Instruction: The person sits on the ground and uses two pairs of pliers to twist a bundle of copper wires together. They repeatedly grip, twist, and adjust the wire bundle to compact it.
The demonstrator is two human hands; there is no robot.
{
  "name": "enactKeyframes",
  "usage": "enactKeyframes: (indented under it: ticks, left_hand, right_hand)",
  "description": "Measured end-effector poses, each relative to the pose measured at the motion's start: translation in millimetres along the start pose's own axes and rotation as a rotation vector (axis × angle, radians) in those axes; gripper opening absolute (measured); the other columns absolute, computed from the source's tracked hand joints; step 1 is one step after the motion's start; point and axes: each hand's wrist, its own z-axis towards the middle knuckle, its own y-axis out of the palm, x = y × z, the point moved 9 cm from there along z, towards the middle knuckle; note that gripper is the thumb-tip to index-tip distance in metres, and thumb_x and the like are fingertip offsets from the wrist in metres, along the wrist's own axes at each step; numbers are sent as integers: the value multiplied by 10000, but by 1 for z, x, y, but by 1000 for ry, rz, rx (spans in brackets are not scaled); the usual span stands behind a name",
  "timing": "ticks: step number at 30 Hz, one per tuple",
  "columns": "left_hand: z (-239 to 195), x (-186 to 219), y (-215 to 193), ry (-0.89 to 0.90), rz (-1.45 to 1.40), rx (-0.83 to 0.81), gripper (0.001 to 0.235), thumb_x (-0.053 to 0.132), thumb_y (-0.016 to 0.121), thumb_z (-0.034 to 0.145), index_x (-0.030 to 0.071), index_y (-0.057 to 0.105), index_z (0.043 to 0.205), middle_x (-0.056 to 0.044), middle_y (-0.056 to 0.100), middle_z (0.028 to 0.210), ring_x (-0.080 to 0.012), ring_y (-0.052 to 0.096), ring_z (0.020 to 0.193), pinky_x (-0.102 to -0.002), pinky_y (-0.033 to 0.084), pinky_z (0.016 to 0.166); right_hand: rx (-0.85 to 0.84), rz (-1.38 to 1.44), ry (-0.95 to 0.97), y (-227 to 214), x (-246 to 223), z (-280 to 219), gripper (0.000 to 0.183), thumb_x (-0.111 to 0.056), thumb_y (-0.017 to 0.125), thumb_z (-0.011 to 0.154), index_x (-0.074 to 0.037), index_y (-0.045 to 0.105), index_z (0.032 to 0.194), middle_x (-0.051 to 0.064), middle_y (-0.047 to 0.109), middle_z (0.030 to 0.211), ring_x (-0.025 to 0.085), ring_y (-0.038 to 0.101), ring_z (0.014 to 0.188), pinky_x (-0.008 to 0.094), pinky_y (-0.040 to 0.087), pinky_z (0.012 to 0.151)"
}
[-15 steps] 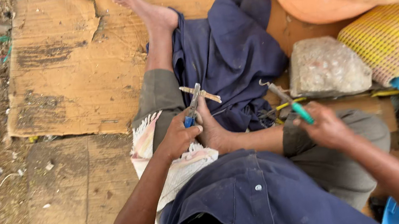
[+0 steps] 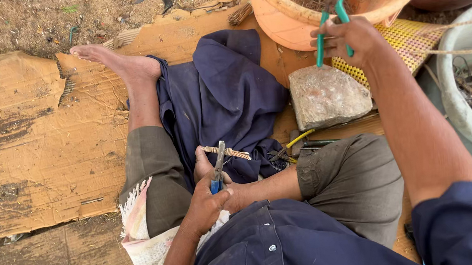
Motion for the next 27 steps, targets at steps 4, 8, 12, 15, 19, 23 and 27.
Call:
enactKeyframes:
  ticks: [4, 8, 12, 15, 19, 23, 27]
  left_hand:
    - [0, 31, 4, 105, -140, -65, 254, 114, 683, 786, 44, 632, 1025, -1, 527, 814, -107, 512, 765, -265, 443, 723]
    - [-17, 32, -3, 129, -28, -60, 228, 152, 649, 803, 56, 611, 1006, -18, 530, 785, -121, 494, 720, -291, 454, 689]
    - [-11, 55, -2, 183, -38, -91, 235, 139, 643, 818, 49, 604, 1031, -13, 522, 844, -113, 485, 791, -289, 444, 766]
    - [-18, 64, -2, 274, -26, -83, 210, 125, 635, 850, 43, 593, 1039, -10, 516, 868, -114, 493, 822, -295, 452, 798]
    - [-23, 73, -2, 369, 3, -52, 237, 76, 604, 849, 46, 591, 1084, -18, 526, 911, -121, 529, 872, -302, 473, 854]
    - [-31, 80, -5, 440, 102, -5, 153, 37, 637, 880, 24, 578, 1021, -54, 529, 904, -153, 542, 871, -329, 480, 868]
    - [-45, 97, -8, 630, 131, 45, 243, -52, 632, 888, -2, 584, 1122, -91, 580, 1043, -184, 567, 1040, -360, 443, 999]
  right_hand:
    - [-69, 185, 102, -9, 21, 27, 157, -105, 517, 1013, -79, 590, 1150, 187, 694, 1179, 326, 707, 1073, 481, 574, 954]
    - [-306, 329, -5, 21, 38, -11, 125, -118, 511, 1080, -17, 584, 1091, 202, 672, 1179, 324, 723, 1095, 518, 601, 948]
    - [-249, -78, 7, 38, 62, -71, 141, -115, 577, 994, -10, 667, 1021, 186, 703, 1129, 324, 717, 1004, 473, 605, 913]
    - [-379, -131, -68, 70, 80, -126, 194, -171, 659, 915, 0, 718, 987, 88, 680, 1217, 257, 673, 1007, 408, 562, 833]
    - [-497, -320, -407, 107, 59, -189, 279, -249, 693, 921, 2, 732, 1034, 119, 687, 1207, 255, 670, 1071, 392, 540, 936]
    - [-533, -380, -511, 129, 31, -230, 346, -327, 690, 917, -11, 748, 1047, 133, 711, 1204, 262, 668, 1140, 414, 500, 1004]
    - [-623, -389, -452, 139, 20, -254, 374, -372, 675, 903, -33, 757, 1039, 123, 735, 1178, 252, 701, 1091, 410, 520, 980]
